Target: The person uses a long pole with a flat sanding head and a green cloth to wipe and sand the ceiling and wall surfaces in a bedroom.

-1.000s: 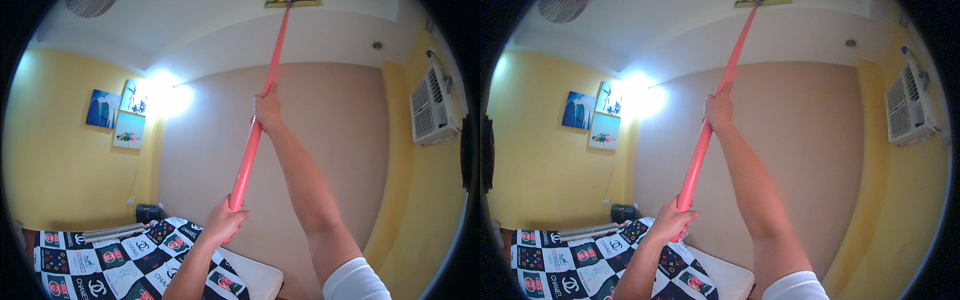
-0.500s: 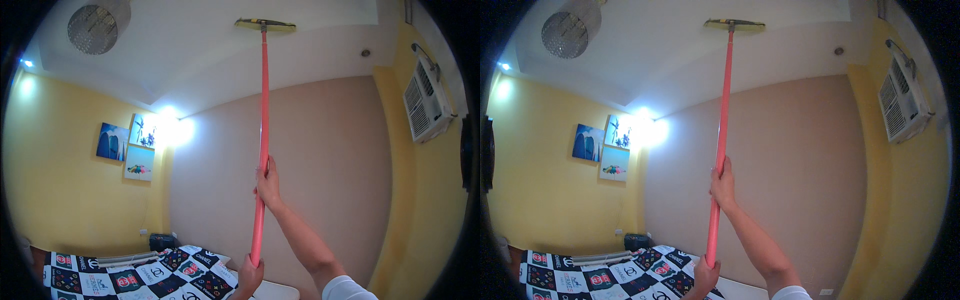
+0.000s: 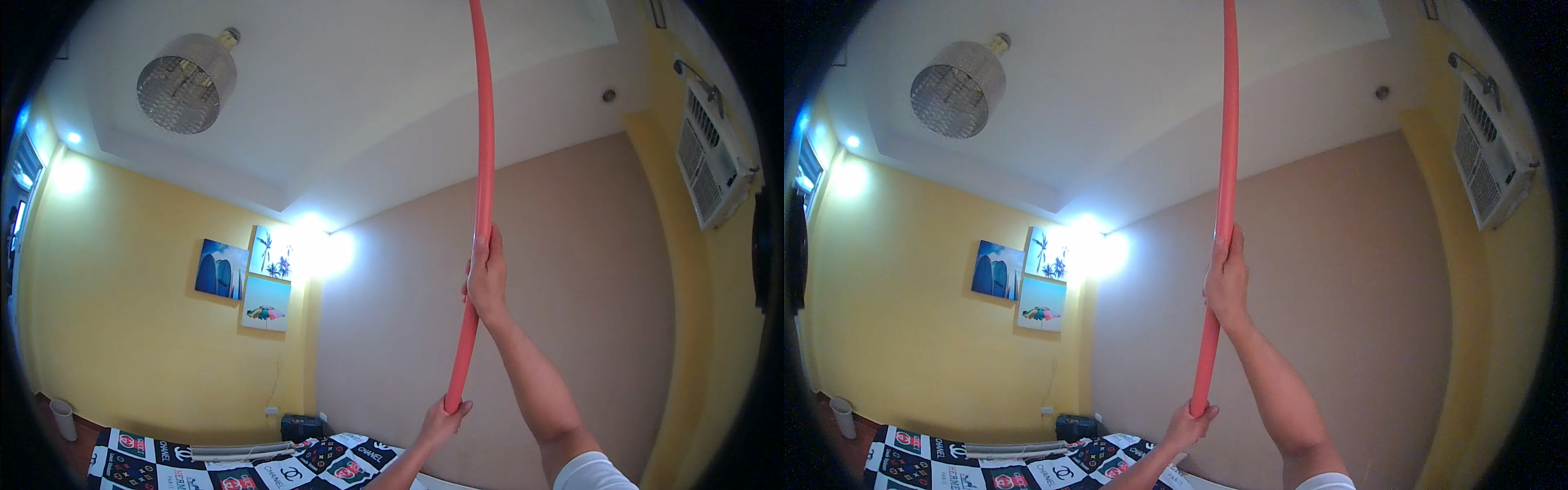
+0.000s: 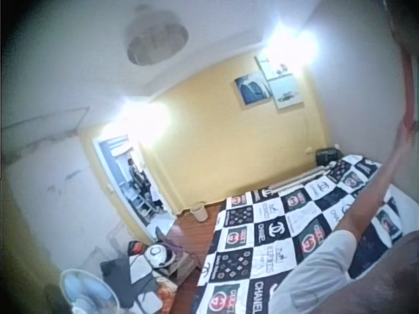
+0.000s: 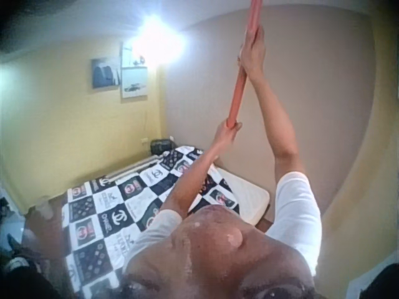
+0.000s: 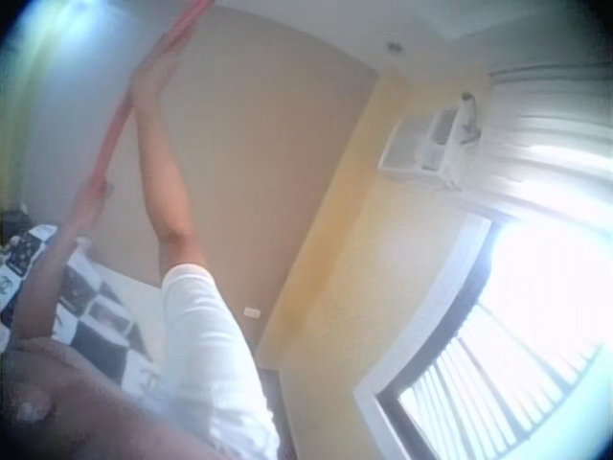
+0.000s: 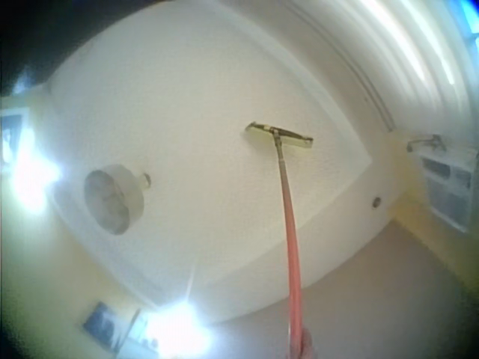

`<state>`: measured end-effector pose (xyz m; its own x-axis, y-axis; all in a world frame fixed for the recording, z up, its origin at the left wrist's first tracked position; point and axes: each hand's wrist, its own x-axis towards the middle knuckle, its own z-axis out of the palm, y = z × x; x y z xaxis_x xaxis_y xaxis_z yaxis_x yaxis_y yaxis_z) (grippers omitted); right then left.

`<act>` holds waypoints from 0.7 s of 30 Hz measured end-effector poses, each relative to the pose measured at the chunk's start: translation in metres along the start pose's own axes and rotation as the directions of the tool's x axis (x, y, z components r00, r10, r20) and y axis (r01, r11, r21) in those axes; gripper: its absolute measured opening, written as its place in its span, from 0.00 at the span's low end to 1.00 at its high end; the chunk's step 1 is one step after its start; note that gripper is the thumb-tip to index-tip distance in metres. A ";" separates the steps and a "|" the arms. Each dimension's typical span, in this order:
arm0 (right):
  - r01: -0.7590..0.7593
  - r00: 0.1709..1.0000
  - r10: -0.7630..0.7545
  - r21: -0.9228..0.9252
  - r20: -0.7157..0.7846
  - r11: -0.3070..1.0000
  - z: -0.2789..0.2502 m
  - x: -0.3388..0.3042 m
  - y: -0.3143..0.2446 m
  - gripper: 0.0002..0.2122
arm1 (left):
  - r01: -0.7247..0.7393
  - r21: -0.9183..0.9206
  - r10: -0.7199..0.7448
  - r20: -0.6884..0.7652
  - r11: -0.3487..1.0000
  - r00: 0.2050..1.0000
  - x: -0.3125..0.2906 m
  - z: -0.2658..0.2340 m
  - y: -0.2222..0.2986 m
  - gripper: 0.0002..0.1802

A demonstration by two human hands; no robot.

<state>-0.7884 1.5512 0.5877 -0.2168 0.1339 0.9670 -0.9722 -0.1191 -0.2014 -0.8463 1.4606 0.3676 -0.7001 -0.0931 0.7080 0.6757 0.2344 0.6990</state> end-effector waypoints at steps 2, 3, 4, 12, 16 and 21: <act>0.020 1.000 -0.020 -0.011 -0.007 1.000 0.003 0.007 -0.010 0.21 | -0.020 0.047 0.022 -0.044 0.999 0.999 0.014 -0.002 0.003 0.13; 0.040 0.999 -0.040 -0.006 -0.011 0.999 0.006 0.009 -0.015 0.21 | -0.030 0.072 0.035 -0.070 0.997 0.997 0.020 -0.005 0.007 0.13; 0.055 0.998 -0.055 -0.004 -0.017 0.998 0.009 0.012 -0.018 0.21 | -0.048 0.097 0.057 -0.092 0.994 0.994 0.025 -0.007 0.011 0.14; 0.210 0.976 -0.216 -0.152 -0.025 0.966 0.041 0.080 -0.064 0.20 | -0.116 0.076 0.125 -0.130 0.990 0.984 0.061 -0.030 0.096 0.15; 0.194 0.980 -0.199 -0.191 -0.006 0.962 0.052 0.105 -0.088 0.20 | -0.147 0.040 0.151 -0.129 0.988 0.980 0.070 -0.035 0.123 0.14; 0.166 0.986 -0.167 -0.163 0.006 0.973 0.062 0.116 -0.085 0.18 | -0.091 0.057 0.101 -0.205 0.994 0.973 0.071 -0.034 0.129 0.15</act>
<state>-0.7255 1.5158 0.7263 -0.0508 0.1456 0.9880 -0.9959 0.0662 -0.0609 -0.8009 1.4514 0.5116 -0.5657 -0.2653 0.7808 0.7226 0.2966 0.6244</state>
